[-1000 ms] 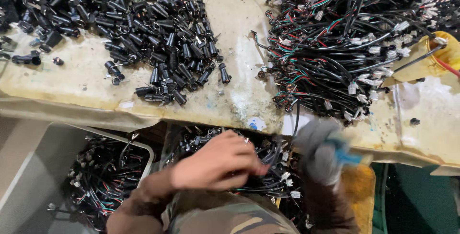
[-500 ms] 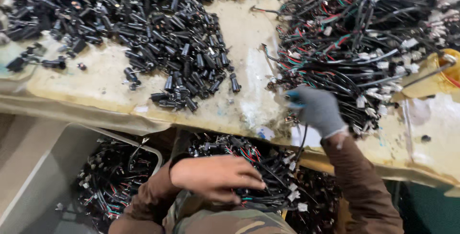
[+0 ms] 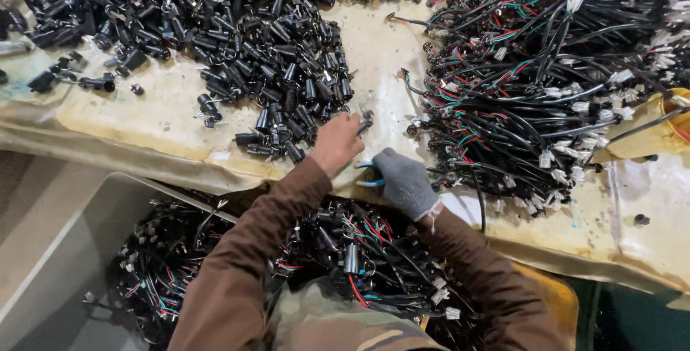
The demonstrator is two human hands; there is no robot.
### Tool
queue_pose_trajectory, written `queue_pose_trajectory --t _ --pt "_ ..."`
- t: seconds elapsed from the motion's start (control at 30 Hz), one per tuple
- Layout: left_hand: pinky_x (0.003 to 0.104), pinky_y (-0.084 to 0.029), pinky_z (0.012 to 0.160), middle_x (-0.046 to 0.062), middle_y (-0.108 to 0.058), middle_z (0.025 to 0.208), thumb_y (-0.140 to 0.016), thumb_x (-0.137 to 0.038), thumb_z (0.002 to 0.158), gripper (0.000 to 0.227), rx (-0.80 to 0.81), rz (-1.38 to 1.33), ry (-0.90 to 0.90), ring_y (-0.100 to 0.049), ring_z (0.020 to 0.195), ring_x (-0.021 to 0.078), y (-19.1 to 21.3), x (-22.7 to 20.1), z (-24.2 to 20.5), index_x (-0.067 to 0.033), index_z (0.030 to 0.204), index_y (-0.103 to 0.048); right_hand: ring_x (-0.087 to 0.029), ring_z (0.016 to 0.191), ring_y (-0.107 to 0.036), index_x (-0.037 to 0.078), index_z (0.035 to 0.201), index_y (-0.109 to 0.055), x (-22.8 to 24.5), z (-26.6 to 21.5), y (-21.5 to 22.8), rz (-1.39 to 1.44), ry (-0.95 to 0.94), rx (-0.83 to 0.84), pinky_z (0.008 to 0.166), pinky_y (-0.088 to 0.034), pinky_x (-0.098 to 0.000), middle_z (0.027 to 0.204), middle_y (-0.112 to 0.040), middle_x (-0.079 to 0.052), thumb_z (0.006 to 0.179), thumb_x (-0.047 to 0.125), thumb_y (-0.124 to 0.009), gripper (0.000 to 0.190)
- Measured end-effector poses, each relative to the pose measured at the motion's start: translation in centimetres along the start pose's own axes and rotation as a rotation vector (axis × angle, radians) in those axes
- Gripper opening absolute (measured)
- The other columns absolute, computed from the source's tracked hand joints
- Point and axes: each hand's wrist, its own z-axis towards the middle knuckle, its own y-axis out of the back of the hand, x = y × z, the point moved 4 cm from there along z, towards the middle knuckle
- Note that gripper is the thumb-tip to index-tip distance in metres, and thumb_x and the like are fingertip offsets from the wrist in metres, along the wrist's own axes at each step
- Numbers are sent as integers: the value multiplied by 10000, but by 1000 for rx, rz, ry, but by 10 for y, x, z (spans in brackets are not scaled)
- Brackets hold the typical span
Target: The person repeatedly picks up black cylindrical components and wire harnesses from a table, connects them by hand, and places the assembled units into a bin below. The process is continuous and repetitive throughout the clip.
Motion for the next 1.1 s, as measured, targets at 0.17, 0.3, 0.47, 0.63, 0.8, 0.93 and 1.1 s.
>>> queue_pose_trajectory --t 0.17,0.3,0.47,0.63,0.8,0.93,1.1 --pt "396 -506 661 130 -618 884 -716 -285 908 306 -344 -426 47 -610 748 266 50 11 -29 -20 1056 -683 -376 851 -699 125 1072 -676 -19 -22 -7 64 -268 27 727 -541 -477 947 -681 -129 777 159 -770 312" --pt "355 -498 858 77 -570 1009 -518 -388 1197 331 -558 -666 -203 -567 921 180 72 -7 -46 -84 1078 -575 -400 865 -683 101 1121 -670 -27 -31 -15 15 -467 -30 715 -545 -482 1096 -649 -179 710 123 -765 422" --pt "267 -442 617 36 -597 913 -460 -568 1014 526 10 -1417 115 -541 723 105 30 -33 -75 -76 1198 -490 -386 874 -690 120 1098 -703 -37 -32 -17 50 -540 1 746 -534 -485 999 -685 -160 798 218 -726 316" --pt "269 -408 847 27 -512 993 -425 -566 1062 507 117 -1616 90 -479 892 114 17 -49 -93 -74 1171 -487 -383 843 -691 106 1052 -700 -47 -38 -15 126 -769 19 749 -534 -479 870 -693 -170 930 338 -711 262" --pt "291 -357 927 32 -467 1017 -526 -396 1045 342 181 -1707 -41 -431 969 150 24 -61 -93 -54 1059 -511 -403 828 -681 98 1067 -702 -32 -35 -15 63 -531 -55 712 -530 -488 993 -667 -180 751 154 -753 325" --pt "301 -362 900 51 -472 992 -534 -377 1026 318 206 -1712 21 -438 956 160 32 -64 -95 -62 1043 -498 -410 869 -679 109 1094 -704 -35 -36 -23 1 -497 5 723 -531 -489 1029 -650 -170 685 84 -746 412" --pt "289 -360 857 34 -470 1003 -508 -443 991 373 247 -1854 145 -423 908 140 39 -72 -94 -82 1087 -507 -385 860 -686 109 1076 -703 -45 -42 -25 -43 -511 12 740 -542 -473 994 -660 -151 673 114 -779 410"
